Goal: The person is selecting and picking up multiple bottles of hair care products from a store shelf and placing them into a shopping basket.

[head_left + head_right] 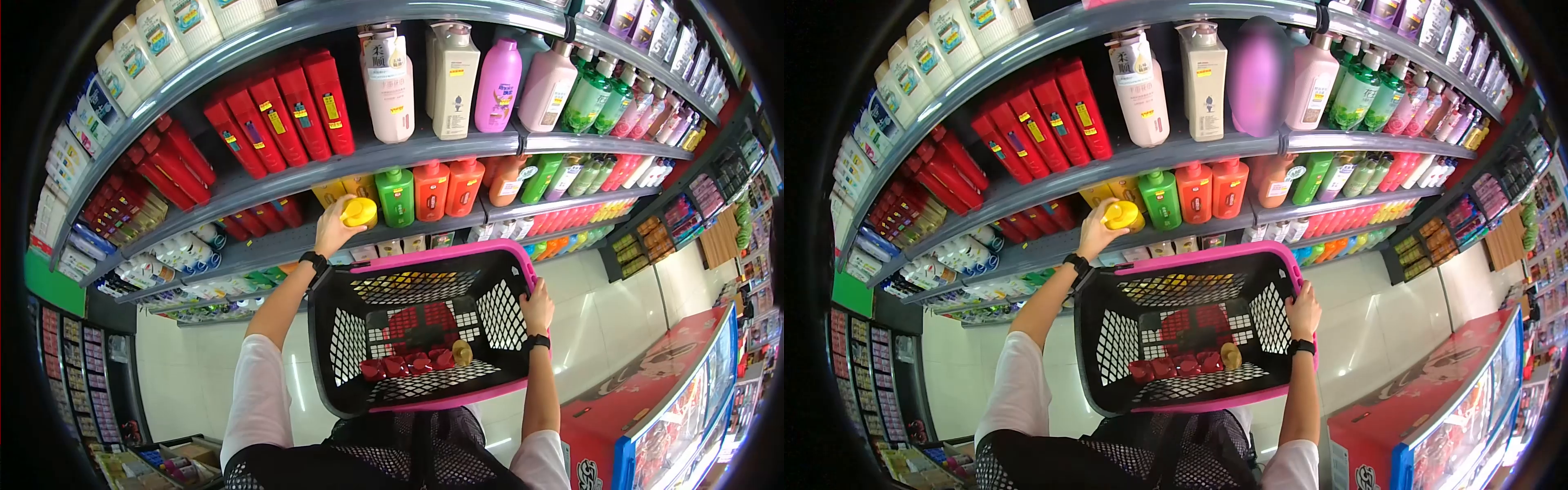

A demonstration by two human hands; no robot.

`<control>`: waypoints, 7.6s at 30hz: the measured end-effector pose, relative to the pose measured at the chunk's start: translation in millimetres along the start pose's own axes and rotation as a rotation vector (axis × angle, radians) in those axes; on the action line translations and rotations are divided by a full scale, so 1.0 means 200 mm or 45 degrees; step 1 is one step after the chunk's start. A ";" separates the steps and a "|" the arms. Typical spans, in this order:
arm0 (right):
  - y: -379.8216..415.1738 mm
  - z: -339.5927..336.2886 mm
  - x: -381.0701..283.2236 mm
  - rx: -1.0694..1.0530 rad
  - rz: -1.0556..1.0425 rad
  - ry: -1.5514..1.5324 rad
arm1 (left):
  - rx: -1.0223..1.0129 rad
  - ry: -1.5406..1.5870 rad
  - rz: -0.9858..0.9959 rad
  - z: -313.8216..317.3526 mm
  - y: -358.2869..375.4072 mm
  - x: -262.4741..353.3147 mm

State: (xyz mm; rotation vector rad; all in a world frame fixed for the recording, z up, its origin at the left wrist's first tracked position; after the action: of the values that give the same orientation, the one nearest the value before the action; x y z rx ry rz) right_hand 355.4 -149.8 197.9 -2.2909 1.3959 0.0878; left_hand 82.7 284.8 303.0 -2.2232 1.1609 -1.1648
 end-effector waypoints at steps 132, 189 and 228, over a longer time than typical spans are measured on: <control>0.54 -0.09 -0.83 -0.701 -0.492 -0.400 | -0.358 0.112 -0.185 -0.65 1.31 0.76; 1.75 0.05 -1.74 -1.183 -0.795 -0.752 | 0.296 0.760 -0.741 -1.04 0.91 -0.12; 1.65 0.20 -1.53 -0.890 0.013 -0.507 | -0.078 0.740 -0.289 0.25 -0.07 -0.83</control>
State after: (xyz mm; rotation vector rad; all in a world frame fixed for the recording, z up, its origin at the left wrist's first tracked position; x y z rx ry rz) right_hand -68.9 -6.7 135.5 -2.5792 1.2858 1.1258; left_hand 78.0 424.0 198.9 -2.1643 1.1698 -1.9851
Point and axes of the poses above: each hand's wrist, its own y-axis away from the middle knuckle, its own z-axis out of the palm, x = y × z, the point moved 9 cm from there along -y, towards the middle knuckle, and after that the axes turned 14 degrees about x, right-handed, at the moved point
